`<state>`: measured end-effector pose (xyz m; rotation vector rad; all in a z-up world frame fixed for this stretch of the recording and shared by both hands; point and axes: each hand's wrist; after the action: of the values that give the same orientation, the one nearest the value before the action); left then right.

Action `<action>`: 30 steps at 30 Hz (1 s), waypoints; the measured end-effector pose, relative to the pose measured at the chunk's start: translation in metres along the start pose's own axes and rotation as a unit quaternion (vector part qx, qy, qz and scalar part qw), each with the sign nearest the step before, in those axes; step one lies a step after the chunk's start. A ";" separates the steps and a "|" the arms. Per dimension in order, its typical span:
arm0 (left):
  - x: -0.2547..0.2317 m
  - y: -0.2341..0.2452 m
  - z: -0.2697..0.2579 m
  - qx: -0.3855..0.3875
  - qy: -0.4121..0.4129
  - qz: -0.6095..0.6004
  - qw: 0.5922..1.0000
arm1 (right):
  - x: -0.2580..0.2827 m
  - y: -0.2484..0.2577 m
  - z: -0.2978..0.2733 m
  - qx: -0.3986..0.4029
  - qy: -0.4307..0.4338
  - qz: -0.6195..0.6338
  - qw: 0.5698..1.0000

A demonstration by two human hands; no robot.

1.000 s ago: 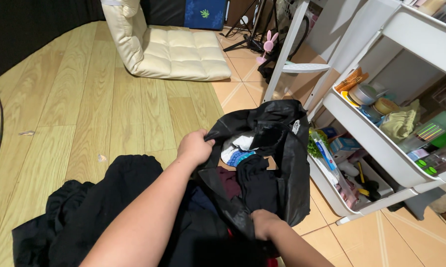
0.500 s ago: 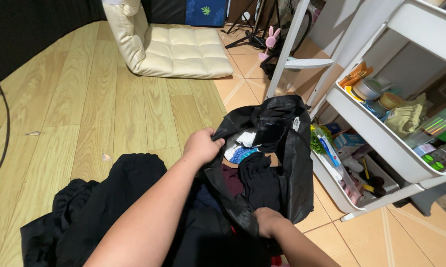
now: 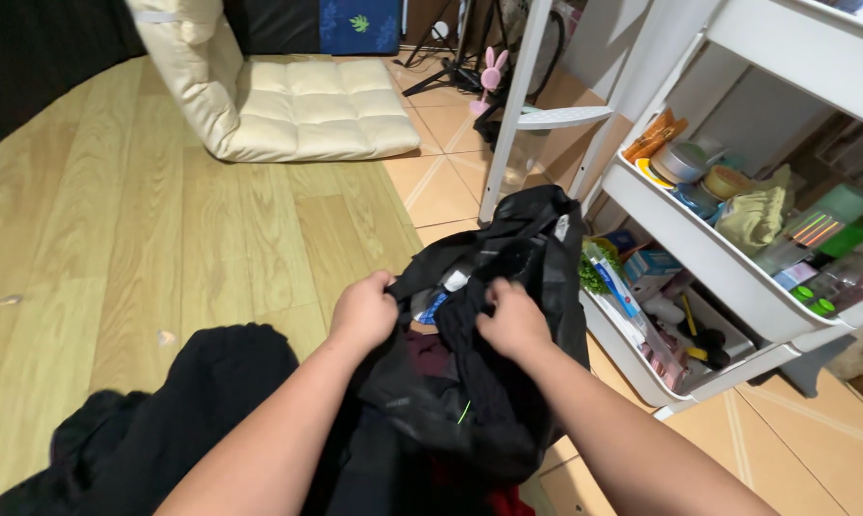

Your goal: The person gathers various garments from a basket and places them into a black bag. They handle multiple items including a green shirt, floral fabric, and dark clothing, folding or bunching them before inserting them into the bag.

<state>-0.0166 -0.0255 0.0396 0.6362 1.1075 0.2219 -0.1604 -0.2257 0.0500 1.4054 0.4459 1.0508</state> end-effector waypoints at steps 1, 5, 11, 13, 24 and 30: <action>0.000 -0.001 0.000 -0.006 0.016 -0.014 1.000 | 0.013 0.011 0.000 -0.067 0.013 0.019 0.997; 0.005 -0.014 0.013 -0.027 0.038 -0.012 0.999 | 0.012 -0.008 -0.004 -0.077 0.094 0.016 0.992; -0.012 -0.024 0.038 -0.143 0.084 -0.111 0.980 | -0.003 -0.040 -0.025 0.150 0.178 -0.078 0.969; -0.022 -0.029 0.039 -0.173 0.073 -0.144 0.971 | -0.014 -0.041 -0.020 0.323 0.117 0.087 0.935; -0.034 -0.045 0.031 -0.163 0.039 -0.203 0.965 | -0.068 -0.056 0.032 -0.075 0.009 0.076 0.994; -0.044 -0.034 0.032 -0.152 0.047 -0.226 0.961 | -0.047 -0.042 0.024 0.026 0.122 -0.066 0.990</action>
<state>-0.0128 -0.0854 0.0628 0.0909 1.2493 0.0246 -0.1512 -0.2702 0.0004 1.2795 0.7398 1.1143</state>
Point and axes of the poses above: each hand's wrist, its own z-axis towards the middle knuckle, its own y-axis out of the back of the hand, x = y × z, and after that the axes turned 10 degrees about -x, right-handed
